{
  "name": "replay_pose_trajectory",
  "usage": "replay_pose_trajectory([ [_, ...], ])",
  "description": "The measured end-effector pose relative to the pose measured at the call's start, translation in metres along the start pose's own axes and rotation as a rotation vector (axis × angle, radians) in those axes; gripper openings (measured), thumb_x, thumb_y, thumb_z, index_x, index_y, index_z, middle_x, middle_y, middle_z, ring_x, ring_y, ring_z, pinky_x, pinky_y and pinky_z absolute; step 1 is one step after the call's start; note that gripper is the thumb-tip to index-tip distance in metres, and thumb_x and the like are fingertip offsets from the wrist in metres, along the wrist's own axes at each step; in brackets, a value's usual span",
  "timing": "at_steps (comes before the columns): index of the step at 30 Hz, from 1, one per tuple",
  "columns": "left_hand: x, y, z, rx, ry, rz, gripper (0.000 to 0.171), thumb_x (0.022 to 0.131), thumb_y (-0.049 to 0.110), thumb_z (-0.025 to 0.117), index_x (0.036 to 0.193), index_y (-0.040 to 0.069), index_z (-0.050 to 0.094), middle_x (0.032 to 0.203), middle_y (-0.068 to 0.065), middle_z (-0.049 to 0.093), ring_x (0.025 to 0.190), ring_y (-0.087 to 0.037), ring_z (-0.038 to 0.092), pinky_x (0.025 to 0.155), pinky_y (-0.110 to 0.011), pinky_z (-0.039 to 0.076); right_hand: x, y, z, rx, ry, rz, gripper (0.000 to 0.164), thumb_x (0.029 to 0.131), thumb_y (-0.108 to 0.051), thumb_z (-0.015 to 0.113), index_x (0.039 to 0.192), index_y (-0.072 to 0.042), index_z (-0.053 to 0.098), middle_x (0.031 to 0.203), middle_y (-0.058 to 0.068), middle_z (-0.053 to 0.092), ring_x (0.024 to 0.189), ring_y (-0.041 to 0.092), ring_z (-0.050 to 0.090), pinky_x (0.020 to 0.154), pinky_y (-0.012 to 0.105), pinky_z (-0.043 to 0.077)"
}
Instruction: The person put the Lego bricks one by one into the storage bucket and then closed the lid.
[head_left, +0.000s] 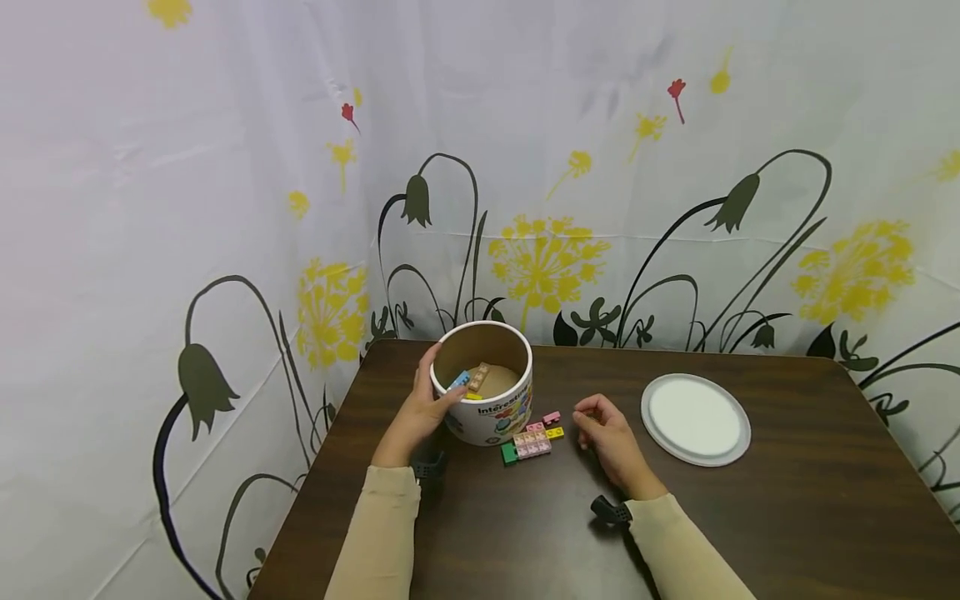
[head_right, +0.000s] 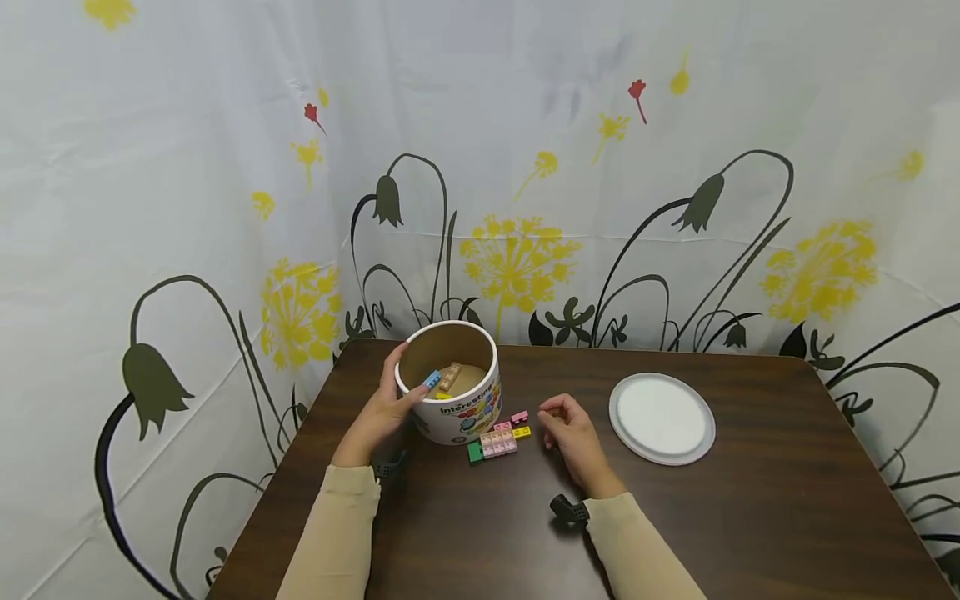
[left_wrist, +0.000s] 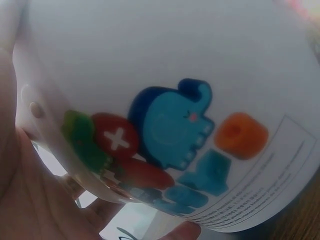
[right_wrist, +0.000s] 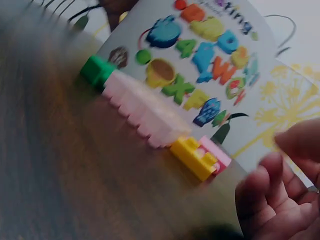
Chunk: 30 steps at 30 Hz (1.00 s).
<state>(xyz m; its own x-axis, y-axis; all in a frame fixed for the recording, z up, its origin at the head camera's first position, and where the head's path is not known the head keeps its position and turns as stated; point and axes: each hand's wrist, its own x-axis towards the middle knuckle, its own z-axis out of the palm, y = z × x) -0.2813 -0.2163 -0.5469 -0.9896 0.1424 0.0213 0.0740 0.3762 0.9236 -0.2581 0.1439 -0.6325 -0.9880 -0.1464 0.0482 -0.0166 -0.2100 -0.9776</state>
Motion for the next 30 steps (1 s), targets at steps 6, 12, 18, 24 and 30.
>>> replay_pose_trajectory([
  [6,0.000,0.000,-0.001,0.010,0.000,0.009,0.098,0.096,0.047,0.076,0.171,0.043,0.012,0.176,-0.016,0.015,0.157,-0.050,0.030,0.126,-0.072,0.027,-0.001,-0.001,0.004,-0.241,-0.055,0.041,0.028,0.102,-0.016,0.077,0.122,-0.003,0.062,0.087,0.017,0.066,0.066,0.017,0.059,0.059,0.029,0.053],
  [12,0.000,0.001,0.001,0.012,-0.004,0.006,0.099,0.096,0.047,0.076,0.171,0.045,0.012,0.176,-0.015,0.016,0.157,-0.050,0.030,0.126,-0.072,0.028,-0.002,0.000,0.006,-0.310,-0.056,0.046,0.028,0.100,-0.016,0.079,0.123,-0.006,0.066,0.089,0.022,0.067,0.065,0.020,0.058,0.054,0.029,0.049],
  [18,0.001,0.001,0.001,0.006,-0.013,0.026,0.099,0.097,0.046,0.075,0.171,0.042,0.010,0.177,-0.014,0.014,0.158,-0.049,0.029,0.127,-0.071,0.028,-0.003,0.000,0.007,-0.449,-0.050,-0.005,0.022,0.097,-0.009,0.080,0.118,-0.013,0.075,0.111,0.015,0.066,0.070,0.015,0.061,0.058,0.028,0.053],
  [24,0.002,0.000,0.002,-0.007,-0.011,0.020,0.098,0.098,0.044,0.075,0.171,0.043,0.010,0.177,-0.013,0.014,0.157,-0.049,0.029,0.127,-0.070,0.029,-0.003,-0.001,0.011,-0.565,-0.053,-0.061,0.024,0.094,-0.006,0.082,0.115,-0.017,0.081,0.116,0.009,0.070,0.075,0.012,0.062,0.064,0.025,0.053],
  [30,0.003,-0.002,0.001,0.012,-0.009,0.019,0.097,0.099,0.043,0.074,0.172,0.041,0.010,0.177,-0.015,0.014,0.157,-0.049,0.030,0.127,-0.071,0.028,-0.002,-0.003,0.013,-0.664,-0.052,-0.094,0.030,0.091,-0.006,0.085,0.116,-0.022,0.083,0.111,0.003,0.070,0.080,0.012,0.060,0.072,0.024,0.051],
])
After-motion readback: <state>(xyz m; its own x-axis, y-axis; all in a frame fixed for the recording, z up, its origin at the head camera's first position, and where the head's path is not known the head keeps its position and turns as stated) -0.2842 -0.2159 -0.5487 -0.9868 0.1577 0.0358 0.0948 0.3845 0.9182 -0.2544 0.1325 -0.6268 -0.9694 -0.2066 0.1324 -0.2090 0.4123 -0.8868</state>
